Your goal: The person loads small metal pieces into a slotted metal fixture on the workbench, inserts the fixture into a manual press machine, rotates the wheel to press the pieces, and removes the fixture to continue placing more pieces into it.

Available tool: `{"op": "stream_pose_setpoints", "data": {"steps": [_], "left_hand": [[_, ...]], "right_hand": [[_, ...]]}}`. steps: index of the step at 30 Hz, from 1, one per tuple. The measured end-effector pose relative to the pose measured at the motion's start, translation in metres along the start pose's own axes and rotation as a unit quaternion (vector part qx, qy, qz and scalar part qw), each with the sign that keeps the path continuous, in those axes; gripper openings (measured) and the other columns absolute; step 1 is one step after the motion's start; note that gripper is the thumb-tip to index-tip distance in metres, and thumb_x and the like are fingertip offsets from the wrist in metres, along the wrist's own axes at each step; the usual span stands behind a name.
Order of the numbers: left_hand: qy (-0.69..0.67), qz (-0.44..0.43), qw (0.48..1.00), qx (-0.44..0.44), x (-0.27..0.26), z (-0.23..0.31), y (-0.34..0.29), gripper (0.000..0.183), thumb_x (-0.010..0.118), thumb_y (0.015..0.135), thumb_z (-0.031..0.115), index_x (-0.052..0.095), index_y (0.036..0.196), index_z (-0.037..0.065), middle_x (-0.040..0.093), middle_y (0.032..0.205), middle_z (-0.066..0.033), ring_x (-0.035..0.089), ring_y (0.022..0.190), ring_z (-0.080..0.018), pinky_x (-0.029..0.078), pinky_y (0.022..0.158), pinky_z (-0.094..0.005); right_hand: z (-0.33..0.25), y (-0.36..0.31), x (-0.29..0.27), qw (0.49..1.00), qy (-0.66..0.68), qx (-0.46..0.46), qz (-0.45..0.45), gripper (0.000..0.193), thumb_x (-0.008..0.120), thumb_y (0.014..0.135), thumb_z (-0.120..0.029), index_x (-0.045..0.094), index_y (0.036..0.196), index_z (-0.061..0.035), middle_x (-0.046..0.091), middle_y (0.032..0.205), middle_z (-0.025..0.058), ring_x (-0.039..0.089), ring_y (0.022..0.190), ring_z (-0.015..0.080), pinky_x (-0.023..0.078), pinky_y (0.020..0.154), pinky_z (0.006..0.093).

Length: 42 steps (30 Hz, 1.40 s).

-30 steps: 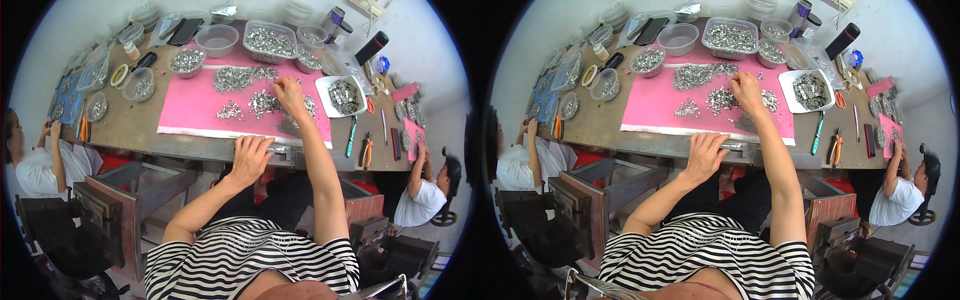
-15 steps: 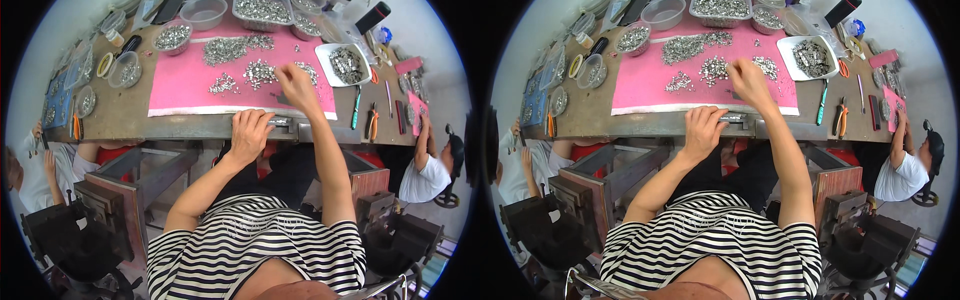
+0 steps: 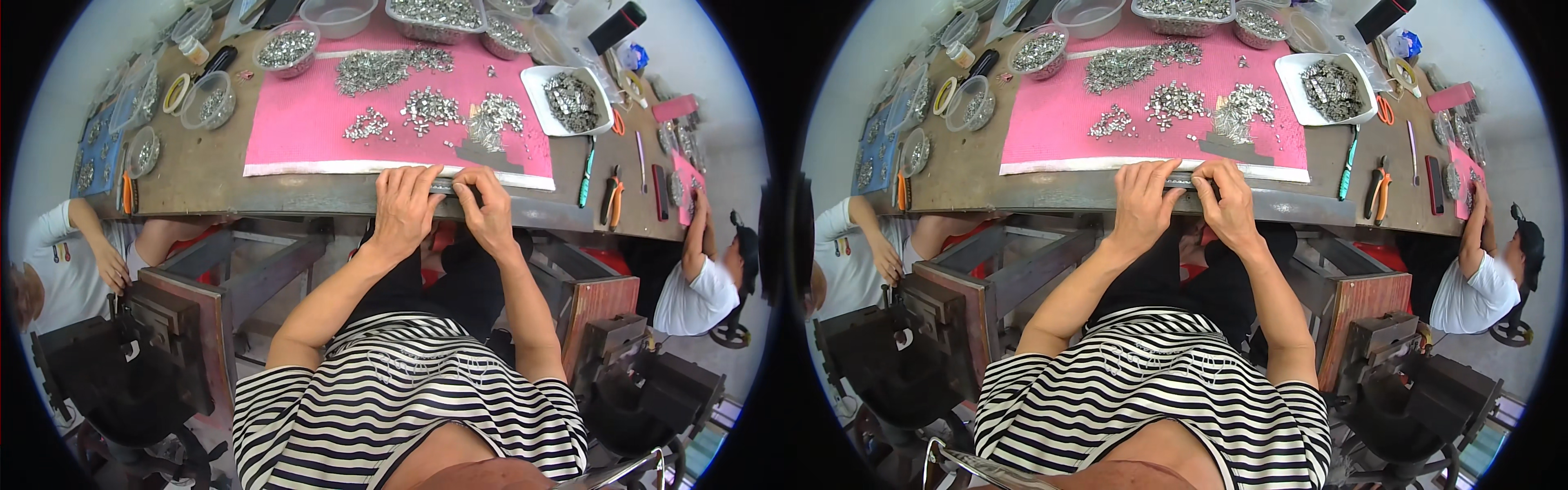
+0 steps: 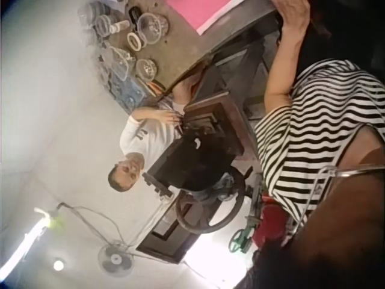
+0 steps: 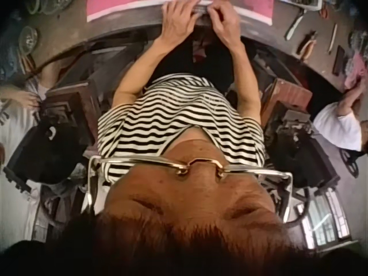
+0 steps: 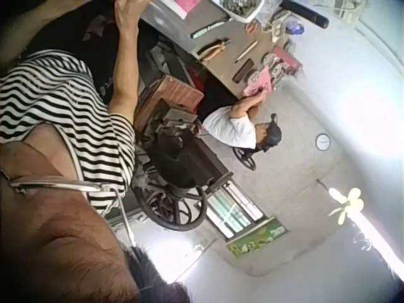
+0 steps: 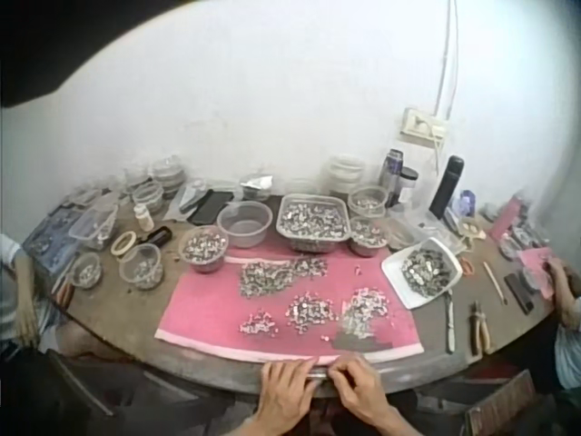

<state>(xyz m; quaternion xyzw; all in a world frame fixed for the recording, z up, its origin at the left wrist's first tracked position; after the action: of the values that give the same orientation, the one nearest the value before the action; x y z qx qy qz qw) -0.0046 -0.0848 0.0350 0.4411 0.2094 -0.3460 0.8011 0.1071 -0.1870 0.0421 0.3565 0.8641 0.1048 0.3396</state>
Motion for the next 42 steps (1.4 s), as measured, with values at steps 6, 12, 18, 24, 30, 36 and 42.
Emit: {"op": "stream_pose_setpoints", "data": {"steps": [6, 12, 18, 24, 30, 36, 42], "left_hand": [[-0.001, 0.004, 1.0, 0.0, 0.001, -0.001, 0.0, 0.051, 0.075, 0.083, 0.011, 0.059, 0.131, 0.004, 0.061, 0.114, -0.01, 0.056, 0.107, -0.028, 0.036, 0.099, -0.0443], [-0.004, 0.005, 1.0, 0.004, 0.001, 0.0, 0.001, 0.05, 0.074, 0.083, 0.01, 0.06, 0.131, 0.004, 0.061, 0.113, -0.01, 0.056, 0.107, -0.0281, 0.036, 0.099, -0.0441], [-0.018, -0.016, 1.0, 0.002, -0.006, 0.001, 0.006, 0.046, 0.073, 0.085, 0.011, 0.06, 0.129, 0.004, 0.062, 0.111, -0.0098, 0.057, 0.107, -0.0278, 0.034, 0.102, -0.0464], [0.001, -0.017, 0.998, 0.06, 0.005, 0.0, 0.048, 0.024, 0.073, 0.086, 0.014, 0.069, 0.11, 0.013, 0.063, 0.105, -0.0031, 0.057, 0.106, -0.0236, 0.029, 0.106, -0.0573], [0.018, -0.057, 0.992, 0.115, 0.048, -0.014, 0.091, 0.005, 0.074, 0.084, 0.014, 0.073, 0.088, 0.014, 0.062, 0.096, -0.003, 0.057, 0.101, -0.0244, 0.03, 0.104, -0.0571], [0.052, -0.141, 0.972, 0.183, 0.068, -0.017, 0.117, 0.004, 0.075, 0.082, 0.017, 0.074, 0.085, 0.017, 0.063, 0.091, -0.003, 0.058, 0.103, -0.0246, 0.031, 0.103, -0.057], [0.047, -0.193, 0.943, 0.267, 0.077, -0.012, 0.129, 0.002, 0.076, 0.081, 0.021, 0.075, 0.082, 0.019, 0.063, 0.09, -0.0013, 0.058, 0.104, -0.0236, 0.033, 0.105, -0.0582]], "right_hand": [[-0.003, 0.003, 0.002, 1.0, -0.031, -0.005, 0.002, 0.007, 0.068, 0.09, -0.002, 0.062, 0.093, -0.0013, 0.064, 0.092, 0.011, 0.061, 0.084, 0.0302, 0.046, 0.078, 0.0388], [-0.023, 0.002, 0.003, 0.985, -0.14, -0.1, 0.024, 0.013, 0.071, 0.083, -0.003, 0.064, 0.094, -0.0034, 0.064, 0.094, 0.0091, 0.062, 0.088, 0.0285, 0.045, 0.082, 0.04], [-0.026, -0.013, 0.001, 0.956, -0.224, -0.191, -0.005, 0.03, 0.073, 0.08, -0.003, 0.067, 0.11, -0.0039, 0.067, 0.108, 0.0088, 0.064, 0.1, 0.0265, 0.045, 0.091, 0.0408], [0.014, 0.003, -0.044, 0.983, -0.166, -0.044, 0.072, 0.034, 0.065, 0.088, 0.0, 0.068, 0.122, -0.004, 0.06, 0.094, 0.0131, 0.057, 0.087, 0.0304, 0.044, 0.081, 0.0442], [0.03, 0.011, -0.045, 0.942, -0.332, -0.047, 0.008, 0.028, 0.065, 0.091, -0.005, 0.071, 0.117, -0.0084, 0.054, 0.09, 0.0111, 0.054, 0.087, 0.0297, 0.042, 0.079, 0.0422], [0.039, 0.006, -0.06, 0.973, -0.223, -0.013, 0.052, 0.018, 0.069, 0.087, -0.004, 0.074, 0.104, -0.0075, 0.058, 0.086, 0.0085, 0.057, 0.086, 0.0275, 0.043, 0.079, 0.0407], [0.052, 0.002, -0.065, 0.979, -0.168, 0.036, 0.106, 0.015, 0.07, 0.086, -0.003, 0.074, 0.101, -0.0065, 0.061, 0.084, 0.0073, 0.059, 0.086, 0.026, 0.044, 0.081, 0.0386]]}}
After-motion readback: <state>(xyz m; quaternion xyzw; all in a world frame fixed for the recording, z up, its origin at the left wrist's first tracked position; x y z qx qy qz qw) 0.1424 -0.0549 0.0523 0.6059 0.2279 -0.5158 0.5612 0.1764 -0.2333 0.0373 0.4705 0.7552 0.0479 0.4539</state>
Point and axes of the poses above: each hand's wrist, its own y-axis towards the middle knuckle, its own x-axis out of the palm, z = x × y, the point moved 7 cm from there along y, towards the middle knuckle
